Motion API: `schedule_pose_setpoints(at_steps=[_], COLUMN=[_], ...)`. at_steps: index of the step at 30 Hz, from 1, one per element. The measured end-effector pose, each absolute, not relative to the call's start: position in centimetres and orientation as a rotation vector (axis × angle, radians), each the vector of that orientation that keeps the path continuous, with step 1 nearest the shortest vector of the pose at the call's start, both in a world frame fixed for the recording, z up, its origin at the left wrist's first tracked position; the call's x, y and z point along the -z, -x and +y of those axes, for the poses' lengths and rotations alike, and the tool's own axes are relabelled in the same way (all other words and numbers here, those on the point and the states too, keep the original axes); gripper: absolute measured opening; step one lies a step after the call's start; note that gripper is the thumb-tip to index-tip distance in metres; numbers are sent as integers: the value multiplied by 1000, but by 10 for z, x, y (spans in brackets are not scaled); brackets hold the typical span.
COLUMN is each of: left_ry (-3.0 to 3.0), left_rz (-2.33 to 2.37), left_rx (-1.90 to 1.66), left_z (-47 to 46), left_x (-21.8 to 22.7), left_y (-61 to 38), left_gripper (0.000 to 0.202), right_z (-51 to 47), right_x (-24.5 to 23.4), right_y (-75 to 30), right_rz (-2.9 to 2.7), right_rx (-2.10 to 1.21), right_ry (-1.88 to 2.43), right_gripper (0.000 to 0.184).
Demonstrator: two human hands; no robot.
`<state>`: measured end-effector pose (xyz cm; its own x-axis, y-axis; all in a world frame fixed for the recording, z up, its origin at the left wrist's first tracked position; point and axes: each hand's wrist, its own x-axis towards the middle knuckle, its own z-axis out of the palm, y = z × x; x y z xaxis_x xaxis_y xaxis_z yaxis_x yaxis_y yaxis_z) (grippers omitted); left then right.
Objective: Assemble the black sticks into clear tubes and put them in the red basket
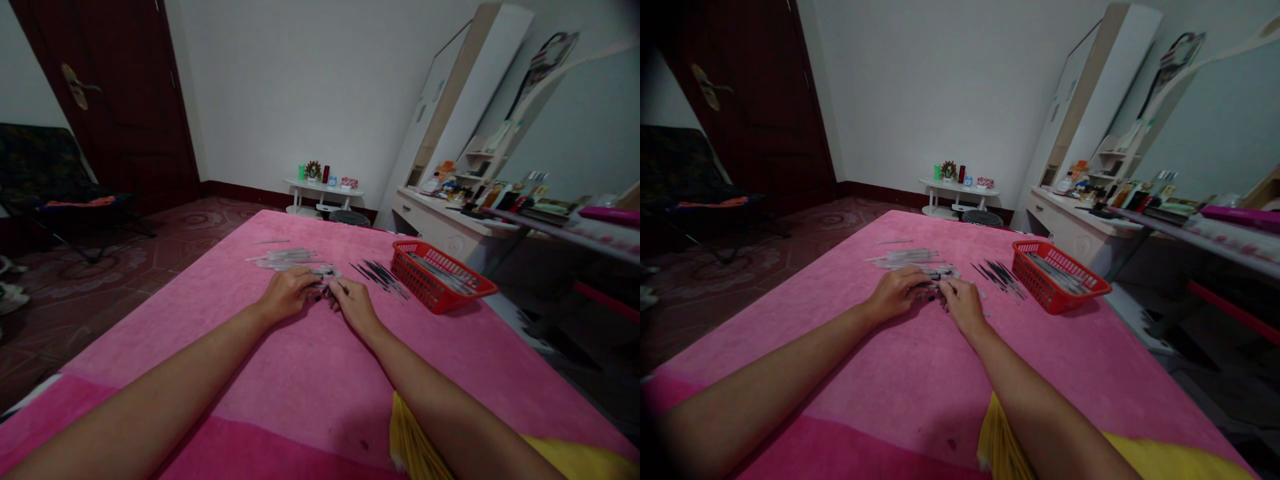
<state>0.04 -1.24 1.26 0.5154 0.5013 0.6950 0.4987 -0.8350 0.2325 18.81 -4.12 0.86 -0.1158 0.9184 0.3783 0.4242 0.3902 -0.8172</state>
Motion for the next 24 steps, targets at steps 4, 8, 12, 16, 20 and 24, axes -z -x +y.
schedule_pose_setpoints(at_steps=[4,8,12,16,20,24], left_ry=[-2734,-2742,-2746,-2755,-2753,-2766], left_rz=[899,870,885,875,887,873], left_rx=[-1271,-1270,-1272,-1273,-1280,-1250], left_z=[-12,-11,-11,-13,-13,-12], left_x=[-12,-10,-10,-12,-12,-11], left_y=[-1,0,-1,-1,-1,-1], left_gripper=[18,18,18,17,18,19], right_z=[-41,-41,-40,-41,-42,-42], right_x=[-8,-9,-9,-9,-10,-9], right_y=[-189,-191,-192,-192,-191,-192], right_rz=[-1713,-1758,-1746,-1786,-1775,-1788], right_rx=[-610,-600,-564,-595,-569,-580], right_ry=[1167,1197,1204,1205,1210,1206], right_gripper=[20,32,24,32,25,27])
